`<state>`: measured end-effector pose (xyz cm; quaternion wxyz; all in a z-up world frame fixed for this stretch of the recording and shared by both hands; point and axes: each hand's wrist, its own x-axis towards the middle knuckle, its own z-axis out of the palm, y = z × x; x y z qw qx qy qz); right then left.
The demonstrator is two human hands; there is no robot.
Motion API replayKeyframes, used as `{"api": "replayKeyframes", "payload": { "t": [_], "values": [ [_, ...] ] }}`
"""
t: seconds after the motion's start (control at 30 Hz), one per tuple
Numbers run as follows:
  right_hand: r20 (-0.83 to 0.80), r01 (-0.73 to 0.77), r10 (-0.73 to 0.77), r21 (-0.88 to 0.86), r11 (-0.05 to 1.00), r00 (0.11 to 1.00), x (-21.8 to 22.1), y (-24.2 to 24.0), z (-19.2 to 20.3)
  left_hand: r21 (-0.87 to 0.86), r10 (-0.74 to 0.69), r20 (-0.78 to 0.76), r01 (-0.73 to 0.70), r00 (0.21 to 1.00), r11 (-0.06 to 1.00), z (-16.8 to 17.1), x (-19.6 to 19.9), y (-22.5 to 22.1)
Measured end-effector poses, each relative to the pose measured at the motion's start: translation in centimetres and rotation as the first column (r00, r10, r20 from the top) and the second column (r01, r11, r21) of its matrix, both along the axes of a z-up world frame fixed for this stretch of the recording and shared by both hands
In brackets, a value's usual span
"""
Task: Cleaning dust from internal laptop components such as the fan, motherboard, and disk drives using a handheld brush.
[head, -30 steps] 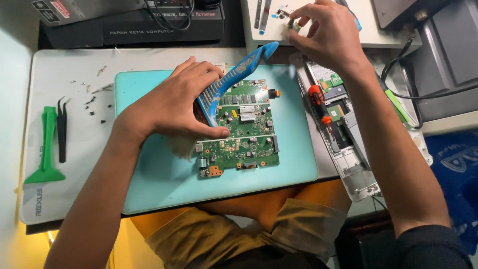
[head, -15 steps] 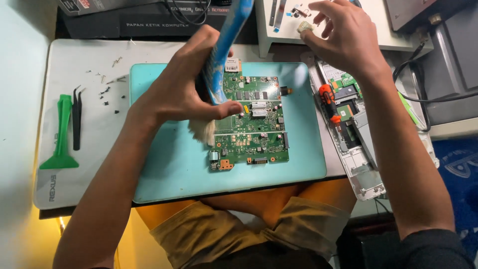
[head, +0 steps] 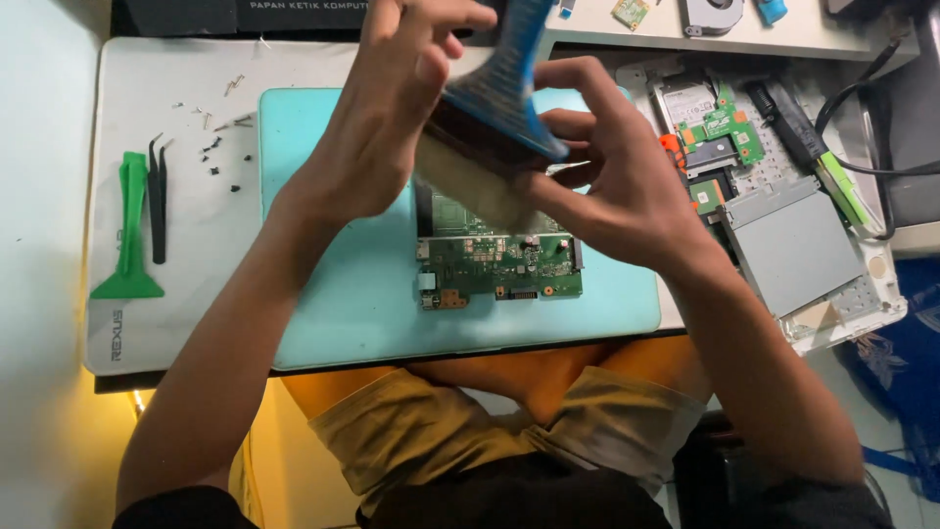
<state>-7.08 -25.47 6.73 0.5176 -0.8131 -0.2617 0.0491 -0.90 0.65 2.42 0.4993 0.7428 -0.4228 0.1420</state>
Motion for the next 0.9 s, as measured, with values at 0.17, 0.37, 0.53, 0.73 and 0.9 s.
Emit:
{"api": "replayKeyframes", "payload": {
  "t": [0.17, 0.37, 0.53, 0.73, 0.9],
  "values": [
    [-0.139, 0.057, -0.045, 0.088, 0.994, 0.989, -1.8, -4.2, -3.4, 0.26, 0.18, 0.002, -0.174, 0.984, 0.95, -4.9, 3.6, 1.1],
    [0.147, 0.303, -0.273, -0.257, 0.917, 0.951, -5.8, -5.2, -2.6, 0.659, 0.292, 0.048, -0.25, 0.955, 0.71, -7.9, 4.8, 1.5],
    [0.579, 0.457, -0.17, -0.395, 0.797, 0.797, -7.9, -5.7, -4.5, 0.633, 0.306, 0.027, -0.254, 0.952, 0.731, -7.7, 4.9, 1.3],
    [0.659, 0.289, 0.226, -0.577, 0.764, 0.718, -12.0, 3.5, -4.0, 0.589, 0.283, 0.061, -0.264, 0.957, 0.764, -7.8, 4.9, 1.2],
    [0.091, -0.157, 0.171, -0.141, 0.977, 0.981, -13.7, 6.4, -2.0, 0.597, 0.282, 0.058, -0.259, 0.958, 0.759, -7.3, 4.7, 1.4]
  ]
}}
